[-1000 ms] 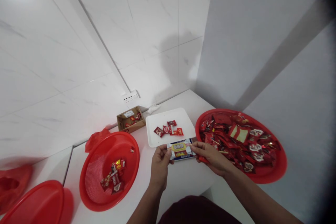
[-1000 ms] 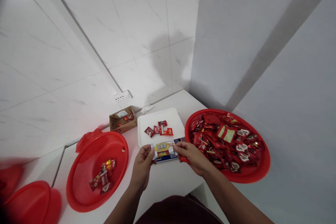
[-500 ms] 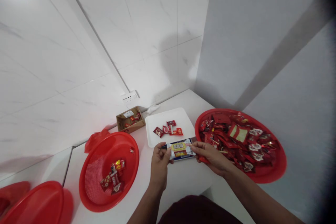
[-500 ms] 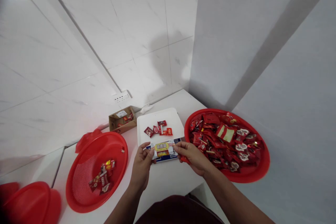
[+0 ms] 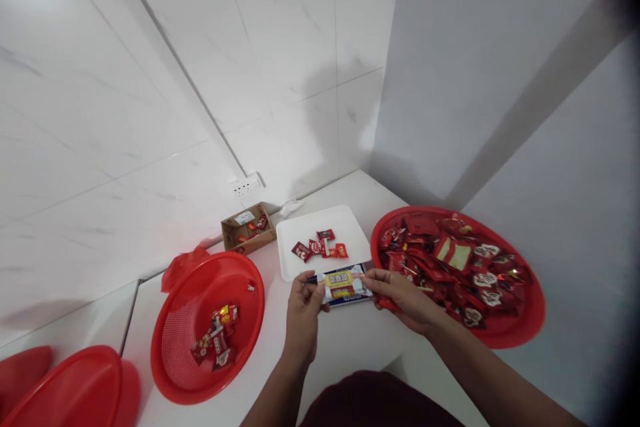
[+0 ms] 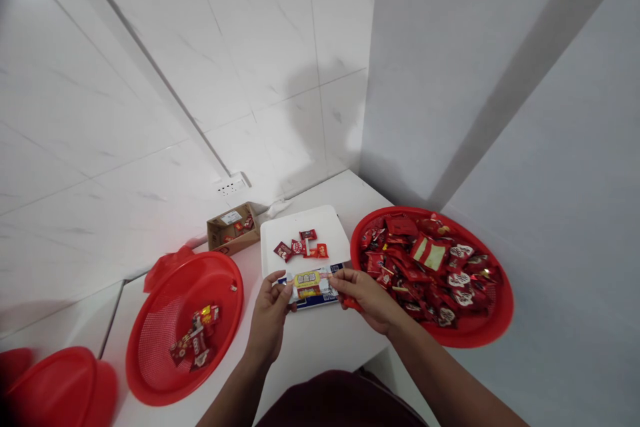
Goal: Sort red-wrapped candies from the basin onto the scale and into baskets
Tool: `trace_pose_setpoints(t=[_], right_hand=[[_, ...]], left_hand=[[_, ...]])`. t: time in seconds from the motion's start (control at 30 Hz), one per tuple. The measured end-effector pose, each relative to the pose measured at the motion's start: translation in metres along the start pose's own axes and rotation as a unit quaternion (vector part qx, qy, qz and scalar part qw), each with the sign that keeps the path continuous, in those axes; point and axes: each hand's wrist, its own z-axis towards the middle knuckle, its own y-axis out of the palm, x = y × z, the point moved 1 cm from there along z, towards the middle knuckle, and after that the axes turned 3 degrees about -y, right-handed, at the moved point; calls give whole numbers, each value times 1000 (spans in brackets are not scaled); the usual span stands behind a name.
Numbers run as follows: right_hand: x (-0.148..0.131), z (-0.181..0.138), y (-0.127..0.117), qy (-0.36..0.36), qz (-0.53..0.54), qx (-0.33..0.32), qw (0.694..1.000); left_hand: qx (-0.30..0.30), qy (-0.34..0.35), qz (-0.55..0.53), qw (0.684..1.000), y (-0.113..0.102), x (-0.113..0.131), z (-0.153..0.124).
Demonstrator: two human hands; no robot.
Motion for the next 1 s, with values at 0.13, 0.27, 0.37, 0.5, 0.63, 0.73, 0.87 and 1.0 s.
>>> trace_pose_setpoints(t=[0.13, 0.27, 0.37, 0.5, 0.63, 0.73, 0.87, 1.0], right_hand=[[-1, 1, -1, -4, -4, -1, 1000], [1, 4, -4, -5, -5, -3, 1000], [4, 5, -6, -10, -4, -6, 1000], [5, 5, -7, -16, -4, -9, 1000], [3, 4, -6, -18, -7, -4, 1000], [2, 3, -5, -23, -8, 0, 1000], [3, 1, -5, -23, -11, 5, 1000], [4, -1, -4, -26, -9, 5, 1000]], left_hand=[[-2, 7, 3, 1000, 0, 0, 1], [-5, 11, 12, 1000, 1, -1, 2], [-6, 10, 14, 1000, 1, -2, 3], [-7, 8, 7, 1000, 2, -2, 3], [-8, 12, 7, 1000, 2, -1, 3], [-9, 15, 3, 1000, 2, -1, 3], [-9, 16, -3, 1000, 1, -2, 2], [-9, 13, -3, 1000, 1, -2, 1]])
